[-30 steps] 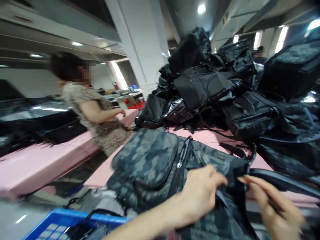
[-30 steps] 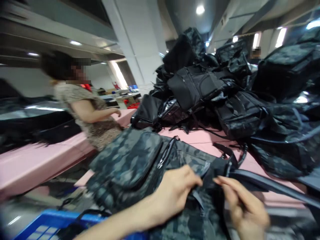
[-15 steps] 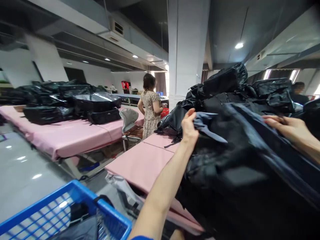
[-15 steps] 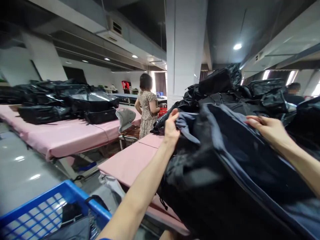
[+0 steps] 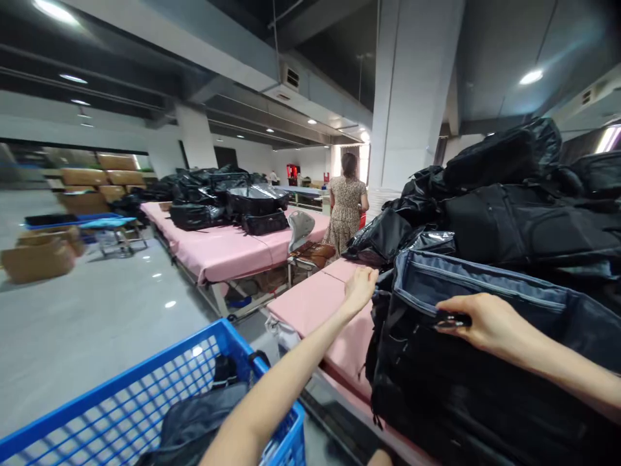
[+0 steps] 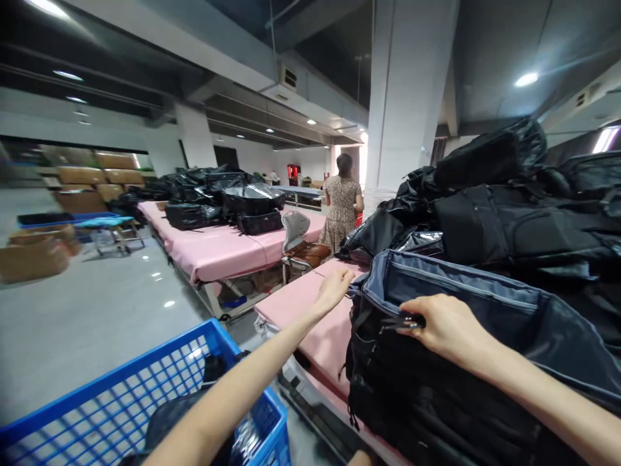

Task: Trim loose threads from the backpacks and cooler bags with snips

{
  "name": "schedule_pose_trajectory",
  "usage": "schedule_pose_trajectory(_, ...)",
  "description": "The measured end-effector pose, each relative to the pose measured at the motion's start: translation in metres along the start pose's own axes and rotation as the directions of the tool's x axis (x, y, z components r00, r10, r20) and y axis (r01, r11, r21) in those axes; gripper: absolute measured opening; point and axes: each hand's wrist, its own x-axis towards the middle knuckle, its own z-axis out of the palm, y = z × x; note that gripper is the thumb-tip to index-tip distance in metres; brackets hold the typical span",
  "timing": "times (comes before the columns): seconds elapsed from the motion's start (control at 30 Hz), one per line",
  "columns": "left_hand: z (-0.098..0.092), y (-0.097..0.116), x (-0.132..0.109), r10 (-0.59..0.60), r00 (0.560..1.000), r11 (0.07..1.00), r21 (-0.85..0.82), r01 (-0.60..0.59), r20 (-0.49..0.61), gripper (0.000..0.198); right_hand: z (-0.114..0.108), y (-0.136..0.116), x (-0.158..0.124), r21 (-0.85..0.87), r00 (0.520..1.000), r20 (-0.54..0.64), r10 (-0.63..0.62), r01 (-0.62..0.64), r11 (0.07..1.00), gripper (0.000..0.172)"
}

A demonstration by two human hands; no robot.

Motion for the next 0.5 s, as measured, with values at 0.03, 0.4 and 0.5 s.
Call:
schedule_pose_trajectory(0.03,-0.003,0.007,-0.004,0.010,0.994,1.000,0.019,-0.012,0.107,0.035,0.001,-0.007,-0.002,-0.057,0.999,-0.030,-0.043,0.041,0.998,0.026)
schedule_pose_trajectory(0.4,-0.004,0.045,-0.051,-0.283,0.735,0.878,-0.141,0.457,0.615,0.026,0.037,-0.070,-0.055,-0.637,0.862,-0.234,-0.450,0.213,0.741,0.032)
schedule_pose_trajectory(0.5,0.001,0.028,-0.071,-0.318,0.736,0.609,-0.466,0.641,0.597,0.018,0.054,-0.073,-0.070,-0.676,0.824,-0.273,-0.497,0.203,0.708,0.039)
